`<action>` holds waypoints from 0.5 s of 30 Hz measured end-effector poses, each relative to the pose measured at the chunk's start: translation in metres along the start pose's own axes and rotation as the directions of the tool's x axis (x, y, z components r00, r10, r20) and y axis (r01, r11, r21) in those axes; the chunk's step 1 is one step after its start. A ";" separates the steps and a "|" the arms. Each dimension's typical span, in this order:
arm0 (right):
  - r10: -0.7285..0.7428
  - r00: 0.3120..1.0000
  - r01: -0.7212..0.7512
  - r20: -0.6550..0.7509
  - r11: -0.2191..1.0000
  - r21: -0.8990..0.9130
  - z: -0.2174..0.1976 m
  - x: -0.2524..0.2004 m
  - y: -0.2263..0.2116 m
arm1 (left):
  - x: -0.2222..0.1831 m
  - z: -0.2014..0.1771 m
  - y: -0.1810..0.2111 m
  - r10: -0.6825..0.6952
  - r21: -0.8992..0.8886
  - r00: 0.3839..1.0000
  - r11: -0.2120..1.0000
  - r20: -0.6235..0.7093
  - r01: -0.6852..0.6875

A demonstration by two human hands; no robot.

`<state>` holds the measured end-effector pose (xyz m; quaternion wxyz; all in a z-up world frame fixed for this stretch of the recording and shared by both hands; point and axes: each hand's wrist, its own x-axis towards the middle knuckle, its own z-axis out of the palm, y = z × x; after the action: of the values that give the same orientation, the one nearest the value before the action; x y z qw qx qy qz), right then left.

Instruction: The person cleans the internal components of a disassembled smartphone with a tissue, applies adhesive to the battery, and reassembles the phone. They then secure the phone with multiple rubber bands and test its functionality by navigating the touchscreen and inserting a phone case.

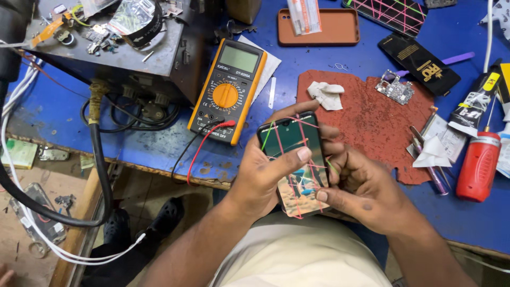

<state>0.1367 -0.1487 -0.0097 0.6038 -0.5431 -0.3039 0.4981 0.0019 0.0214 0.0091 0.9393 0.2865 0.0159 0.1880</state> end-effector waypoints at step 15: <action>-0.215 0.945 0.228 -0.247 0.973 0.026 -0.033 -0.049 -0.020 | 0.001 -0.008 0.013 0.254 -0.040 0.958 0.965 -0.133 -0.261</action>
<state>0.1565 -0.2046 0.0111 0.7030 -0.5458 -0.2732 0.3650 -0.0031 0.0360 0.0102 0.9118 0.2465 0.0329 0.3268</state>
